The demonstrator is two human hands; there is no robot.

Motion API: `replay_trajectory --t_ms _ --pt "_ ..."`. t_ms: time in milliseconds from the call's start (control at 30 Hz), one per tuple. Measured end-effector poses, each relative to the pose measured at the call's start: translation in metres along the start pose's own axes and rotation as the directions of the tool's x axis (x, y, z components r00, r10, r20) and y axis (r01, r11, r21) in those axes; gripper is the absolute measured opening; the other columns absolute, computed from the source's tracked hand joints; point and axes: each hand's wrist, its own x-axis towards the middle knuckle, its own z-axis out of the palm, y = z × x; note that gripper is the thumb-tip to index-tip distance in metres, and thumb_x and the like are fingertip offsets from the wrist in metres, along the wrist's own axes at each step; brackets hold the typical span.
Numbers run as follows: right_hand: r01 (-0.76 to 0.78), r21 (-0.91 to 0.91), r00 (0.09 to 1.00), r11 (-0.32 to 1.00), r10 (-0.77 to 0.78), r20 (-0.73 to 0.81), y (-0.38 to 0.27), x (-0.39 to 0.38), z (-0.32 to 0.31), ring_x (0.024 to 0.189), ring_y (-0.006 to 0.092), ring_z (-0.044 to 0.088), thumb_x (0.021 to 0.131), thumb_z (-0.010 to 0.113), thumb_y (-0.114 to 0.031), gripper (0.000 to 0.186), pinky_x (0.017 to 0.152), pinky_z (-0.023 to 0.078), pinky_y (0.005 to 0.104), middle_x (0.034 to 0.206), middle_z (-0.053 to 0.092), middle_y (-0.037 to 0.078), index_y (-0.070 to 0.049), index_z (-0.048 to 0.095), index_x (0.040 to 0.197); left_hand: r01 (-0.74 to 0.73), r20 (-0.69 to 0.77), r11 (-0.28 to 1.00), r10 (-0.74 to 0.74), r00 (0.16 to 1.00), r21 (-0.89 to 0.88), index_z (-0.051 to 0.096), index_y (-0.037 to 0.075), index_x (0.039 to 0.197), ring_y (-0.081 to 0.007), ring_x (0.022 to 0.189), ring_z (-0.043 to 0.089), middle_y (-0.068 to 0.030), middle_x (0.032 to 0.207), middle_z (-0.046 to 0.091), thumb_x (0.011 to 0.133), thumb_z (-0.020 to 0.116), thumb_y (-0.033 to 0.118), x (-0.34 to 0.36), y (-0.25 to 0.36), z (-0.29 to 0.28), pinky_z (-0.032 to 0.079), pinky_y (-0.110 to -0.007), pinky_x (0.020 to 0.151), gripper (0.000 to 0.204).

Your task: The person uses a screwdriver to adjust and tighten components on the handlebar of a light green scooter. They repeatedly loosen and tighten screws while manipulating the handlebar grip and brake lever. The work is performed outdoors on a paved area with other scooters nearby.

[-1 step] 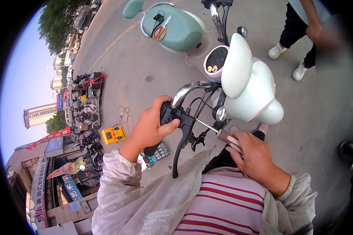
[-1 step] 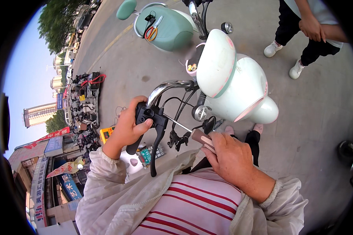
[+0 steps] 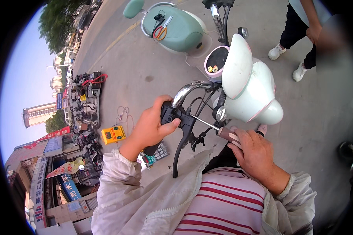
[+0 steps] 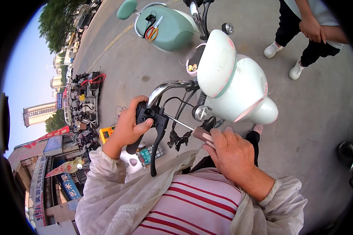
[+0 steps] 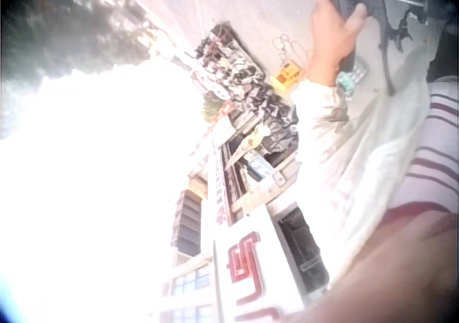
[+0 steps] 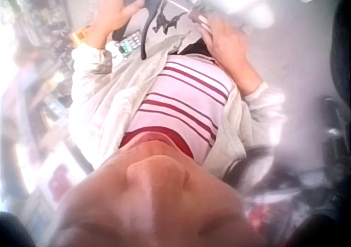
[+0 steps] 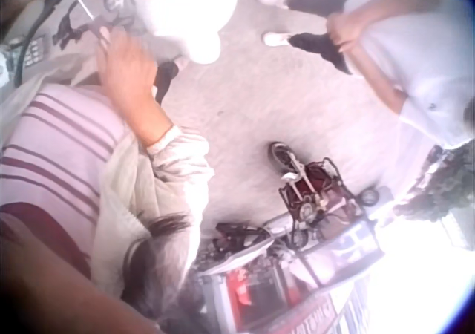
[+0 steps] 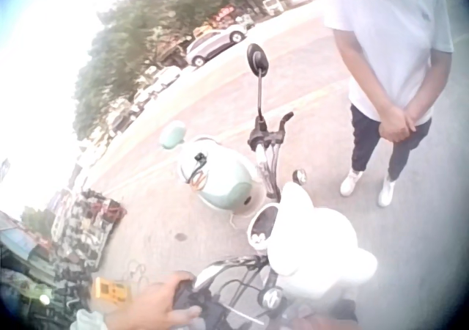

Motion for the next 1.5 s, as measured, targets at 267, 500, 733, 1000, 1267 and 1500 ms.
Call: replay_trajectory --t_ms 267,500,733,1000,1267,1500 --pt "-0.508 0.461 0.817 0.728 0.239 0.525 0.003 0.006 -0.005 0.050 0.0099 0.049 0.091 0.059 -0.039 0.041 0.045 0.039 0.0245 0.061 0.048 -0.002 0.002 0.057 0.095 -0.026 -0.018 0.999 0.026 1.000 -0.029 0.041 0.006 0.118 -0.0358 0.074 0.062 -0.0184 0.081 0.062 0.080 0.068 0.034 0.001 -0.008 0.004 0.048 -0.038 0.068 0.054" --pt "-0.825 0.554 0.564 0.112 0.231 0.793 -0.003 0.011 -0.017 0.043 0.0089 0.039 0.092 0.059 -0.035 0.036 0.041 0.032 0.0216 0.058 0.045 -0.002 -0.001 0.057 0.101 -0.030 0.002 0.999 0.030 1.000 -0.018 0.041 0.004 0.117 -0.0371 0.073 0.062 -0.0200 0.080 0.061 0.079 0.068 0.038 0.001 -0.011 0.005 0.049 -0.042 0.067 0.057" --pt "0.023 -0.181 1.000 0.983 -0.019 0.023 -0.008 0.003 0.002 0.057 0.0159 0.054 0.090 0.063 -0.027 0.028 0.052 0.044 0.0320 0.063 0.053 0.008 -0.001 0.057 0.099 -0.064 0.020 0.996 0.065 0.998 -0.068 0.042 0.001 0.111 -0.0384 0.074 0.062 -0.0212 0.080 0.062 0.079 0.066 0.040 0.004 -0.014 0.006 0.049 -0.044 0.067 0.056" --pt "-0.272 0.069 0.944 0.960 0.252 0.211 -0.009 0.002 -0.001 0.053 0.0157 0.049 0.089 0.064 -0.022 0.023 0.050 0.040 0.0291 0.063 0.053 0.003 -0.002 0.058 0.099 -0.138 -0.030 0.988 0.136 0.990 -0.071 0.045 0.000 0.109 -0.0392 0.072 0.062 -0.0225 0.080 0.062 0.080 0.064 0.041 0.008 -0.020 0.013 0.049 -0.046 0.065 0.054" --pt "-0.704 0.493 0.710 0.512 0.476 0.519 -0.022 0.007 -0.009 0.049 0.0072 0.036 0.097 0.049 -0.038 0.038 0.046 0.030 0.0212 0.058 0.044 -0.001 -0.003 0.058 0.086 -0.094 0.027 0.988 0.098 0.995 -0.122 0.043 0.001 0.113 -0.0387 0.073 0.062 -0.0217 0.081 0.062 0.079 0.066 0.040 0.006 -0.016 0.005 0.049 -0.044 0.066 0.056" --pt "-0.243 -0.073 0.970 0.967 0.242 -0.019 -0.027 -0.029 -0.040 0.058 0.0168 0.054 0.086 0.062 -0.017 0.030 0.055 0.044 0.0303 0.069 0.057 0.009 0.000 0.060 0.111 0.009 0.088 0.971 0.013 0.996 -0.239 0.043 0.004 0.121 -0.0241 0.072 0.060 -0.0141 0.083 0.062 0.082 0.066 0.034 0.005 -0.011 0.002 0.049 -0.036 0.065 0.055"
